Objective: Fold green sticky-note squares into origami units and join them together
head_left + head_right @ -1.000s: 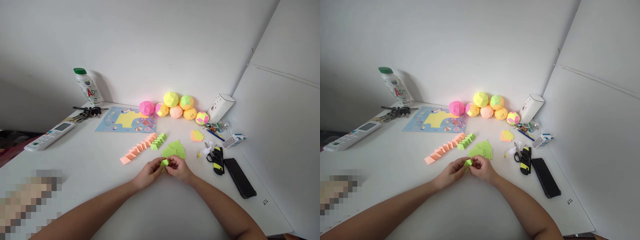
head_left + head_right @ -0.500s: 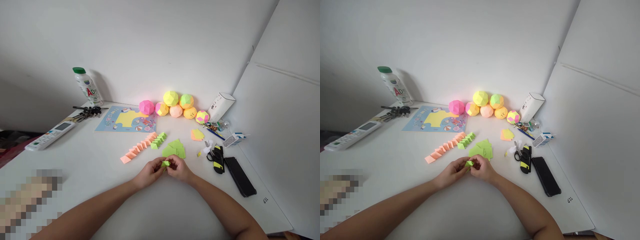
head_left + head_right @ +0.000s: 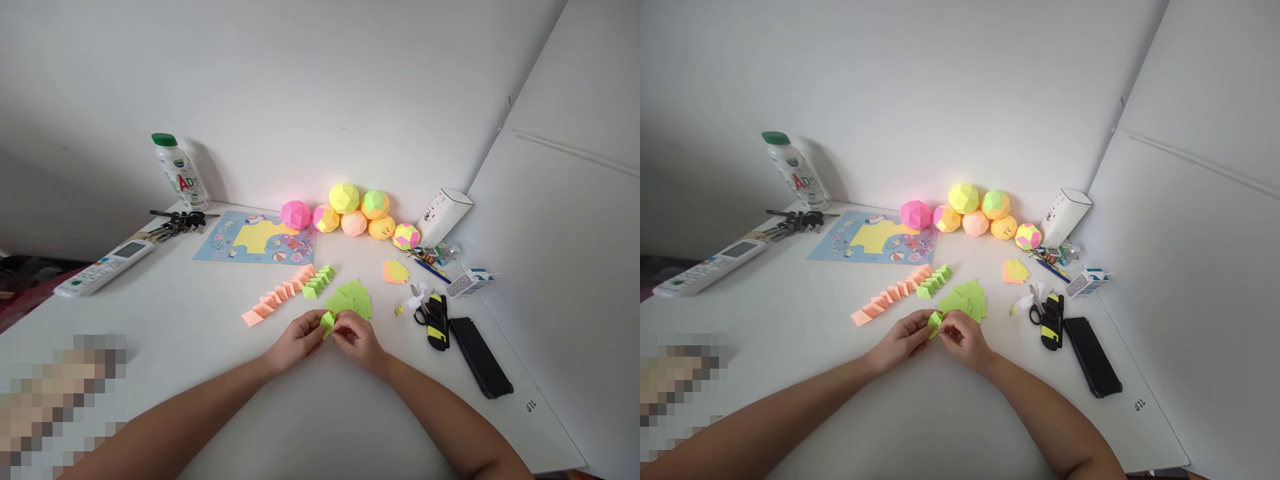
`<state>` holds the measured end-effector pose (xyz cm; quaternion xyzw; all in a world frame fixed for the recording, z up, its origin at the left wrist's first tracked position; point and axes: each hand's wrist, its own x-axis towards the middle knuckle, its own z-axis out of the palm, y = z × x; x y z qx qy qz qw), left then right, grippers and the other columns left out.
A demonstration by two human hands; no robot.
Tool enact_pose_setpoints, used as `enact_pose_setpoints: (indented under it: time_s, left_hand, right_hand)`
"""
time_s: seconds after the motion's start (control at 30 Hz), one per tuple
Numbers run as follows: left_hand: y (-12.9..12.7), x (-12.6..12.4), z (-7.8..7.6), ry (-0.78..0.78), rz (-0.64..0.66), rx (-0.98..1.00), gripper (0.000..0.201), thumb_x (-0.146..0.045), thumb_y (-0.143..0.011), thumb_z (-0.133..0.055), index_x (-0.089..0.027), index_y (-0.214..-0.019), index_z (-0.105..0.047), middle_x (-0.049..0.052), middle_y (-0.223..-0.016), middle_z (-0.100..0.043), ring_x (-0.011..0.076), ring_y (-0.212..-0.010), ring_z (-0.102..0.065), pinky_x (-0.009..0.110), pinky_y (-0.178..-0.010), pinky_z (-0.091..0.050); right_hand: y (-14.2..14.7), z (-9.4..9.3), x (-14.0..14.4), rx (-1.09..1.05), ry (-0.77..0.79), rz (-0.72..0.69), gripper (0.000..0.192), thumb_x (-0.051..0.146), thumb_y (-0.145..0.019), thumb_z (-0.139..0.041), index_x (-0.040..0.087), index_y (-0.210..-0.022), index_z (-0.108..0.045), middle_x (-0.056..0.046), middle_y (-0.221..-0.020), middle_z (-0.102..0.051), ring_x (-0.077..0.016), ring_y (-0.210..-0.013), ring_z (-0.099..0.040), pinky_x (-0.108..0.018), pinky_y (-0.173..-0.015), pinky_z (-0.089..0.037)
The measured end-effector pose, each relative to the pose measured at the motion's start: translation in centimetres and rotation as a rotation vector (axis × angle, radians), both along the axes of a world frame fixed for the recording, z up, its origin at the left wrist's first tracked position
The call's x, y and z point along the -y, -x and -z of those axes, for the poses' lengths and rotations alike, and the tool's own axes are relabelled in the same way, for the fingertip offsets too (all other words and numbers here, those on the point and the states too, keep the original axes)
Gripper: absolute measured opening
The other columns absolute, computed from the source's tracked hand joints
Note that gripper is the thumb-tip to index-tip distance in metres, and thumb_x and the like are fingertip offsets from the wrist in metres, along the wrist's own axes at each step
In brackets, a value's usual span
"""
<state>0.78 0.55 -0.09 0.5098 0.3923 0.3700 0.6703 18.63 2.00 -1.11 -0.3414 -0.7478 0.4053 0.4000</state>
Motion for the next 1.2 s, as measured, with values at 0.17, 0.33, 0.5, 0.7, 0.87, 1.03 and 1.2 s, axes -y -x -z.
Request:
enact_pose_setpoints:
  time_s: [0.17, 0.33, 0.5, 0.7, 0.87, 1.03, 1.2]
  left_hand:
    - [0.0, -0.1, 0.0, 0.017, -0.001, 0.018, 0.042, -0.047, -0.08, -0.054, -0.017, -0.109, -0.052, -0.003, -0.066, -0.048, 0.0069, -0.05, -0.037, 0.021, -0.046, -0.027]
    - [0.0, -0.1, 0.2, -0.001, 0.04, 0.023, 0.037, -0.044, -0.082, -0.051, -0.016, -0.106, -0.051, -0.005, -0.059, -0.045, 0.0078, -0.049, -0.037, 0.022, -0.047, -0.027]
    - [0.1, 0.0, 0.2, -0.022, 0.045, 0.009, 0.035, -0.042, -0.083, -0.048, -0.016, -0.106, -0.052, -0.003, -0.065, -0.049, 0.008, -0.05, -0.038, 0.023, -0.048, -0.028]
    - [0.1, 0.2, -0.1, -0.055, 0.07, 0.006, 0.041, -0.042, -0.082, -0.05, -0.016, -0.113, -0.049, -0.001, -0.071, -0.053, 0.008, -0.051, -0.041, 0.023, -0.049, -0.032]
    - [0.0, 0.2, -0.2, -0.069, 0.079, -0.006, 0.039, -0.041, -0.083, -0.049, -0.016, -0.112, -0.05, 0.001, -0.075, -0.057, 0.0073, -0.05, -0.041, 0.022, -0.048, -0.031]
    - [0.0, 0.2, -0.6, -0.07, 0.047, 0.007, 0.036, -0.039, -0.084, -0.049, -0.014, -0.11, -0.05, 0.001, -0.075, -0.058, 0.0069, -0.05, -0.041, 0.022, -0.047, -0.032]
    - [0.0, 0.1, -0.6, -0.059, -0.001, -0.014, 0.035, -0.04, -0.082, -0.05, -0.015, -0.106, -0.051, 0.0, -0.072, -0.055, 0.0071, -0.048, -0.041, 0.022, -0.047, -0.033]
  right_hand:
    - [0.0, -0.2, 0.0, 0.072, -0.123, 0.008, 0.009, 0.024, -0.083, -0.054, 0.022, -0.081, -0.062, -0.007, -0.085, -0.057, -0.0168, -0.071, -0.056, -0.03, -0.062, -0.046]
    - [0.1, -0.7, 0.1, 0.075, -0.019, 0.038, 0.012, 0.026, -0.082, -0.054, 0.02, -0.075, -0.062, -0.005, -0.074, -0.056, -0.0154, -0.061, -0.053, -0.028, -0.054, -0.045]
    - [0.2, -1.2, 0.0, 0.058, 0.094, 0.035, 0.013, 0.024, -0.08, -0.056, 0.02, -0.07, -0.063, -0.003, -0.067, -0.055, -0.0153, -0.06, -0.054, -0.027, -0.053, -0.045]
    - [0.3, -0.9, 0.2, -0.058, 0.283, 0.044, 0.011, 0.025, -0.076, -0.061, 0.019, -0.068, -0.063, -0.003, -0.069, -0.057, -0.0131, -0.057, -0.055, -0.026, -0.051, -0.046]
    - [0.4, -0.4, 0.1, -0.181, 0.49, 0.071, 0.012, 0.027, -0.073, -0.064, 0.017, -0.073, -0.057, 0.001, -0.058, -0.058, -0.0116, -0.05, -0.055, -0.025, -0.048, -0.046]
    - [0.4, -0.5, -0.3, -0.286, 0.555, 0.06, 0.021, 0.026, -0.072, -0.065, 0.018, -0.083, -0.05, 0.002, -0.065, -0.058, -0.0113, -0.049, -0.057, -0.023, -0.044, -0.044]
    - [0.2, -0.8, -0.5, -0.289, 0.551, 0.02, 0.026, 0.027, -0.074, -0.061, 0.019, -0.095, -0.049, 0.0, -0.076, -0.058, -0.0125, -0.057, -0.058, -0.023, -0.045, -0.046]
